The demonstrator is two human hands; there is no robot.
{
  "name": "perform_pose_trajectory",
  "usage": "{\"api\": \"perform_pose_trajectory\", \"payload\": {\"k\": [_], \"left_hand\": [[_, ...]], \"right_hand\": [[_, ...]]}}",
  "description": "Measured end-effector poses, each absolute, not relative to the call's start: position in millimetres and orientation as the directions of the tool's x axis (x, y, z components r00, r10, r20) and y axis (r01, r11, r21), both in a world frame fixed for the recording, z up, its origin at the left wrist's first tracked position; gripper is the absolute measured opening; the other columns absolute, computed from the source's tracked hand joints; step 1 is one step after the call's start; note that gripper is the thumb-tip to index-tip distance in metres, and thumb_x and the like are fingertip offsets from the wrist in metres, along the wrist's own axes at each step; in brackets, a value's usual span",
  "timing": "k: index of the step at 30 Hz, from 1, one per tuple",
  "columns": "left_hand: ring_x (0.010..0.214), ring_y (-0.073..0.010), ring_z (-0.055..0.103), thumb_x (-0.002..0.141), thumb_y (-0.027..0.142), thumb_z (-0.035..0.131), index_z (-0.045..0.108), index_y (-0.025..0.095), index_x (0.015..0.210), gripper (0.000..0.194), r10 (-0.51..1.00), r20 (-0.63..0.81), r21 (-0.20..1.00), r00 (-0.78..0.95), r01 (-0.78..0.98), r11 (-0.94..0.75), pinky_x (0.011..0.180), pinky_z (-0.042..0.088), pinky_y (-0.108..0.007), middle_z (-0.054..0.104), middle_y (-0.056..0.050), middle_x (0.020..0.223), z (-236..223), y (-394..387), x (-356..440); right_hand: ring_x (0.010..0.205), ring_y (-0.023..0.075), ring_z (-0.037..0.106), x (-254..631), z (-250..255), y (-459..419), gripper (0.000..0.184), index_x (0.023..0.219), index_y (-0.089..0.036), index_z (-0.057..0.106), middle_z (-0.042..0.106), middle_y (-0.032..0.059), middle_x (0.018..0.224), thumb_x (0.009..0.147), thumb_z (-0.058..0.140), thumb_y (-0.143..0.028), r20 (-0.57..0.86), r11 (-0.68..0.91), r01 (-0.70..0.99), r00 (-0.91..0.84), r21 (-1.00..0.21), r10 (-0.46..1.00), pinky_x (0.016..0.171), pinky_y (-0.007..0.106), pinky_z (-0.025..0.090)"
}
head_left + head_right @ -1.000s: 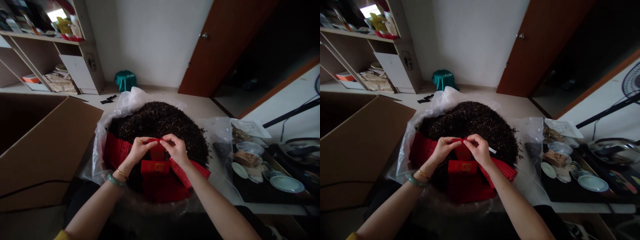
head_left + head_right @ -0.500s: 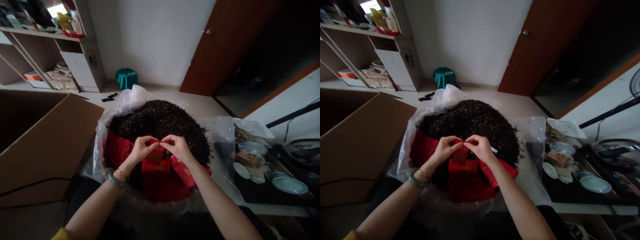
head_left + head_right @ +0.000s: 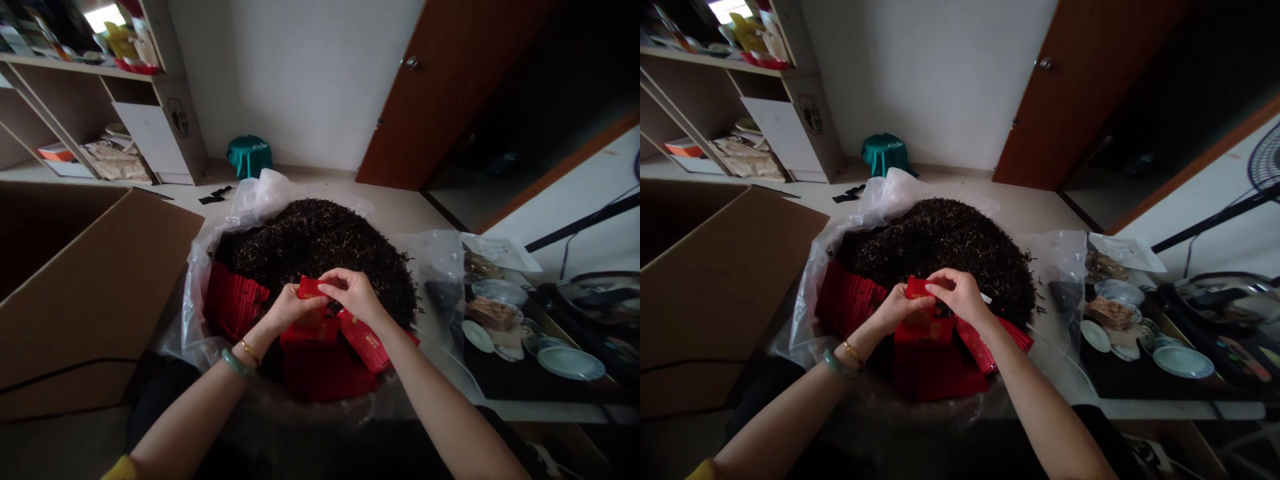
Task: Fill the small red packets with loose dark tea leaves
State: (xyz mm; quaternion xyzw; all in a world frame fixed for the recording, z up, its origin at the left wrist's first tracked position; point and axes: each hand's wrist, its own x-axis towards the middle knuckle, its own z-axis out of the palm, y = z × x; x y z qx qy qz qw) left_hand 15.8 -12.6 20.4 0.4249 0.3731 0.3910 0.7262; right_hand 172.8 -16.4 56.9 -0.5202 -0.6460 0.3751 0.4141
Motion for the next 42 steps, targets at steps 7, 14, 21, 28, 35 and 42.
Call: {"api": "perform_pose_trajectory", "payload": {"k": [7,14,21,28,35,42], "left_hand": [[0.052,-0.0087,0.055,0.041,0.039,0.090,0.068,0.011,0.060,0.040,0.841,-0.236,0.914,0.487,-0.182,0.362,0.055,0.043,-0.021,0.064,0.002,0.056,21,-14,18],[0.060,-0.0145,0.063,0.042,0.039,0.090,0.072,0.010,0.072,0.045,0.861,-0.272,0.911,0.429,-0.173,0.375,0.062,0.049,-0.025,0.072,-0.004,0.068,14,-11,17],[0.058,-0.0167,0.067,0.041,0.039,0.091,0.072,0.010,0.076,0.049,0.862,-0.282,0.869,0.421,-0.269,0.416,0.059,0.053,-0.027,0.074,-0.006,0.074,23,-12,18],[0.060,-0.0165,0.068,0.041,0.038,0.091,0.072,0.010,0.074,0.047,0.864,-0.253,0.882,0.436,-0.264,0.391,0.062,0.053,-0.026,0.075,-0.006,0.074,23,-12,18],[0.060,-0.0173,0.068,0.043,0.038,0.091,0.073,0.010,0.075,0.047,0.855,-0.250,0.881,0.454,-0.259,0.395,0.061,0.053,-0.027,0.075,-0.007,0.074,20,-12,18],[0.059,-0.0166,0.067,0.041,0.038,0.091,0.073,0.010,0.073,0.046,0.852,-0.260,0.879,0.454,-0.255,0.404,0.060,0.053,-0.026,0.074,-0.006,0.071,22,-13,19]], "right_hand": [[0.059,0.0116,0.056,171,59,-13,0.019,0.064,-0.018,0.071,0.063,0.0003,0.063,0.074,0.072,-0.034,0.232,0.311,0.507,-0.215,-0.804,0.949,0.057,0.023,0.044],[0.075,0.0177,0.066,224,42,-5,0.031,0.109,-0.021,0.068,0.071,0.0049,0.087,0.090,0.050,-0.038,0.073,0.149,0.602,-0.149,-0.785,0.986,0.063,0.027,0.052],[0.108,0.0293,0.061,295,4,-21,0.045,0.120,-0.019,0.063,0.066,0.0131,0.114,0.076,0.069,-0.026,-0.118,0.161,0.962,-0.190,-0.221,0.975,0.096,0.042,0.045],[0.109,0.0277,0.060,288,-11,-14,0.052,0.119,-0.016,0.062,0.064,0.0138,0.114,0.072,0.073,-0.037,-0.089,0.079,0.945,-0.113,-0.318,0.990,0.093,0.035,0.046],[0.093,0.0243,0.064,290,-16,-8,0.043,0.102,-0.015,0.068,0.066,0.0116,0.100,0.069,0.074,-0.042,-0.149,-0.107,0.944,0.063,-0.311,0.987,0.083,0.032,0.048],[0.089,0.0236,0.065,295,-11,-11,0.041,0.095,-0.019,0.064,0.070,0.0073,0.096,0.061,0.078,-0.037,-0.097,-0.069,0.878,0.026,-0.474,0.995,0.079,0.032,0.049]]}}
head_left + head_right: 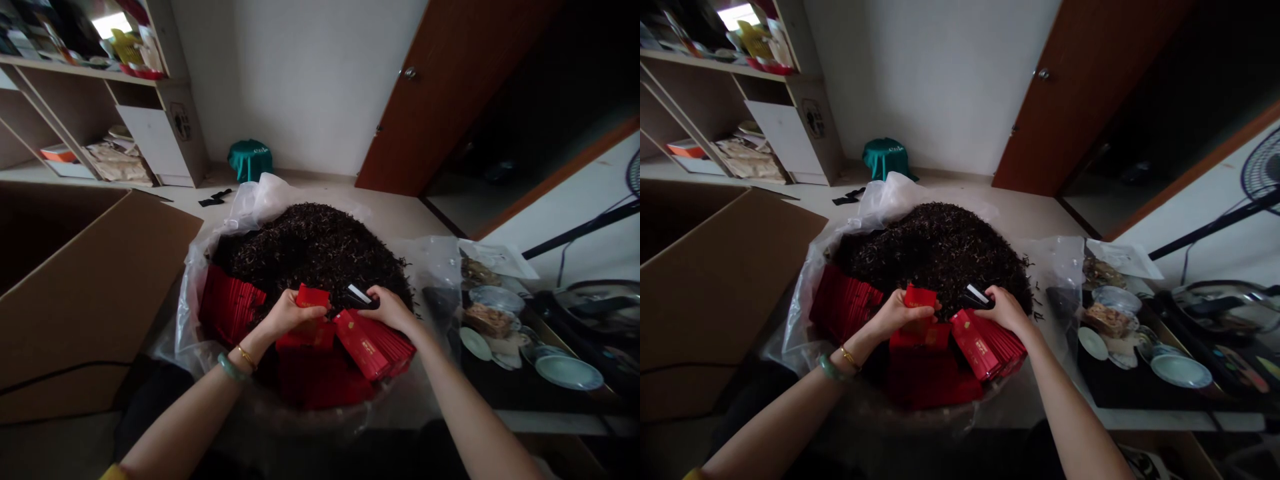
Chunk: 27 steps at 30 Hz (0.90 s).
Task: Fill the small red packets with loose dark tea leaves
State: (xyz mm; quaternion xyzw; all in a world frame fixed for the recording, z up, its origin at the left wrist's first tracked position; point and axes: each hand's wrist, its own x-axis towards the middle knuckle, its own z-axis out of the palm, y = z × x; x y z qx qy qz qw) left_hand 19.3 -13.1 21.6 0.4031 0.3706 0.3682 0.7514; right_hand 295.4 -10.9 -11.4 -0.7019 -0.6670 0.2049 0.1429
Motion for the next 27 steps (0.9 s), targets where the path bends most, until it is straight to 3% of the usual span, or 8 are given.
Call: {"api": "perform_pose_trajectory", "payload": {"k": [6,13,19,27], "left_hand": [[0.060,-0.0157,0.066,0.044,0.039,0.090,0.074,0.011,0.073,0.043,0.848,-0.233,0.901,0.477,-0.223,0.373,0.063,0.052,-0.027,0.075,-0.006,0.073,23,-15,21],[0.062,-0.0145,0.062,0.051,0.039,0.087,0.076,0.012,0.078,0.039,0.830,-0.131,0.965,0.543,-0.123,0.233,0.065,0.051,-0.025,0.074,-0.004,0.073,19,-18,23],[0.066,-0.0141,0.061,0.051,0.034,0.087,0.074,0.012,0.077,0.037,0.844,-0.064,0.982,0.533,-0.117,0.148,0.067,0.050,-0.024,0.072,-0.003,0.074,13,-17,26],[0.063,-0.0121,0.058,0.053,0.034,0.085,0.070,0.012,0.071,0.032,0.804,-0.109,0.972,0.584,-0.106,0.208,0.060,0.048,-0.021,0.069,-0.002,0.070,17,-20,28]], "right_hand": [[0.095,0.0220,0.067,276,32,-22,0.054,0.111,-0.020,0.063,0.071,0.0068,0.107,0.063,0.078,-0.038,0.038,0.085,0.603,-0.090,-0.793,0.995,0.085,0.034,0.052],[0.085,0.0192,0.066,220,79,-46,0.041,0.109,-0.020,0.069,0.070,0.0053,0.098,0.071,0.075,-0.035,0.118,0.332,0.694,-0.338,-0.639,0.934,0.078,0.031,0.053],[0.082,0.0177,0.067,209,71,-44,0.025,0.103,-0.021,0.071,0.071,0.0048,0.094,0.080,0.068,-0.030,0.173,0.396,0.671,-0.375,-0.627,0.911,0.078,0.030,0.053],[0.083,0.0179,0.067,210,65,-44,0.021,0.100,-0.021,0.072,0.070,0.0043,0.091,0.080,0.068,-0.023,0.206,0.369,0.693,-0.311,-0.620,0.928,0.077,0.028,0.053]]}}
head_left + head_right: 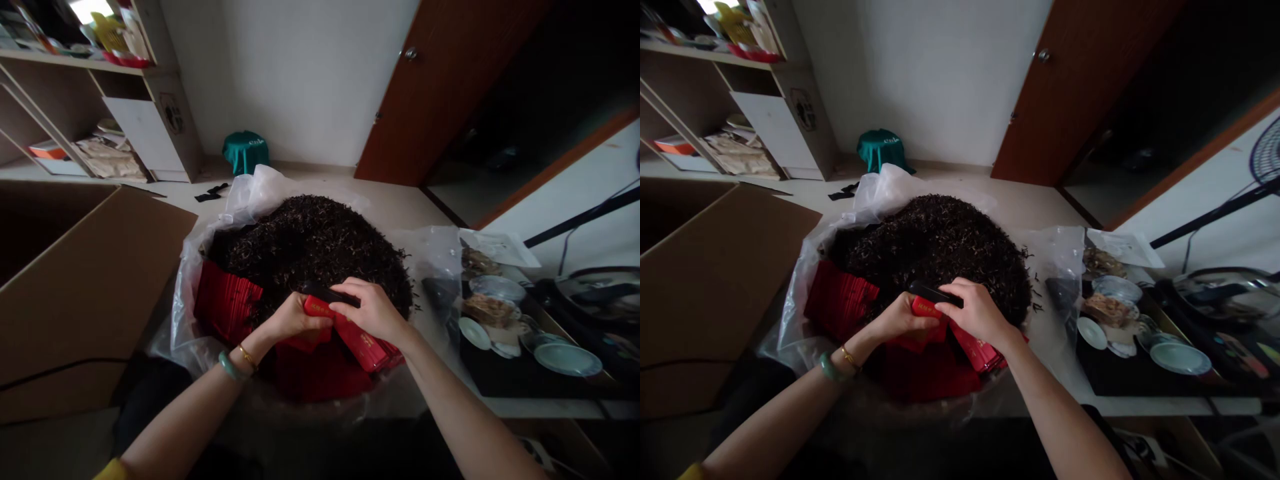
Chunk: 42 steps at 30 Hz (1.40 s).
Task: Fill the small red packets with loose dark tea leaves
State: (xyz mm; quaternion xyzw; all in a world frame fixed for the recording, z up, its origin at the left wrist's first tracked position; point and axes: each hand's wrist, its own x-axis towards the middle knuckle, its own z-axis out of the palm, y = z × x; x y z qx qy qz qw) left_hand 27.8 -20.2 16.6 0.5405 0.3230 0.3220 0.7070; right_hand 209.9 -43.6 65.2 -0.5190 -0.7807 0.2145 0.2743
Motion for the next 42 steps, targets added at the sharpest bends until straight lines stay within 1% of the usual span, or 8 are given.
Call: {"api": "perform_pose_trajectory", "payload": {"k": [4,13,20,24,32,37,39,42], "left_hand": [[0.061,-0.0116,0.057,0.053,0.034,0.085,0.069,0.011,0.070,0.032,0.802,-0.136,0.969,0.582,-0.089,0.230,0.058,0.047,-0.021,0.069,-0.001,0.068,19,-23,28],[0.057,-0.0129,0.059,0.051,0.033,0.086,0.072,0.012,0.072,0.033,0.814,-0.213,0.957,0.540,-0.053,0.286,0.056,0.046,-0.023,0.071,-0.003,0.068,24,-22,22],[0.058,-0.0117,0.058,0.053,0.030,0.083,0.069,0.012,0.065,0.026,0.818,-0.168,0.975,0.551,-0.029,0.220,0.055,0.045,-0.021,0.069,-0.001,0.065,26,-25,26],[0.051,-0.0103,0.054,0.053,0.039,0.083,0.068,0.011,0.066,0.034,0.841,-0.247,0.961,0.482,0.011,0.276,0.048,0.041,-0.020,0.066,-0.001,0.060,26,-25,26],[0.053,-0.0115,0.056,0.047,0.050,0.085,0.070,0.012,0.069,0.047,0.924,-0.205,0.957,0.323,-0.130,0.258,0.052,0.044,-0.021,0.068,-0.001,0.063,30,-24,28],[0.045,-0.0091,0.049,0.050,0.056,0.081,0.064,0.013,0.056,0.047,0.942,-0.225,0.950,0.251,-0.157,0.269,0.045,0.038,-0.020,0.060,0.001,0.051,29,-23,26],[0.043,-0.0084,0.047,0.052,0.058,0.080,0.062,0.014,0.053,0.048,0.943,-0.237,0.946,0.234,-0.164,0.279,0.043,0.035,-0.020,0.057,0.002,0.047,29,-24,26],[0.042,-0.0074,0.044,0.053,0.060,0.078,0.061,0.014,0.053,0.049,0.947,-0.235,0.943,0.217,-0.185,0.276,0.042,0.033,-0.019,0.055,0.003,0.046,28,-26,28]], "right_hand": [[0.084,0.0181,0.067,212,64,-43,0.020,0.099,-0.022,0.072,0.071,0.0043,0.092,0.080,0.067,-0.025,0.163,0.334,0.679,-0.304,-0.654,0.939,0.079,0.029,0.053],[0.094,0.0213,0.066,233,68,-37,0.037,0.108,-0.019,0.068,0.070,0.0068,0.104,0.075,0.070,-0.035,0.058,0.208,0.598,-0.260,-0.774,0.964,0.083,0.033,0.053],[0.079,0.0173,0.066,216,66,-43,0.020,0.097,-0.021,0.072,0.070,0.0035,0.089,0.079,0.066,-0.029,0.126,0.295,0.649,-0.295,-0.701,0.947,0.075,0.029,0.052],[0.079,0.0168,0.065,213,65,-45,0.020,0.097,-0.020,0.072,0.069,0.0036,0.087,0.079,0.066,-0.025,0.164,0.309,0.672,-0.273,-0.673,0.948,0.075,0.028,0.052],[0.096,0.0220,0.067,238,52,-31,0.035,0.112,-0.021,0.067,0.071,0.0066,0.108,0.080,0.066,-0.034,0.067,0.191,0.666,-0.207,-0.721,0.976,0.086,0.034,0.052],[0.103,0.0287,0.065,273,25,-16,0.032,0.109,-0.020,0.068,0.070,0.0120,0.111,0.078,0.068,-0.026,-0.083,0.058,0.894,-0.106,-0.444,0.991,0.092,0.040,0.049],[0.106,0.0305,0.063,271,21,-16,0.033,0.108,-0.019,0.069,0.069,0.0136,0.112,0.075,0.070,-0.025,-0.058,0.040,0.929,-0.066,-0.369,0.996,0.095,0.042,0.047],[0.096,0.0244,0.066,245,27,-24,0.027,0.106,-0.021,0.069,0.071,0.0097,0.103,0.082,0.064,-0.032,0.085,0.130,0.837,-0.100,-0.532,0.991,0.087,0.037,0.050]]}}
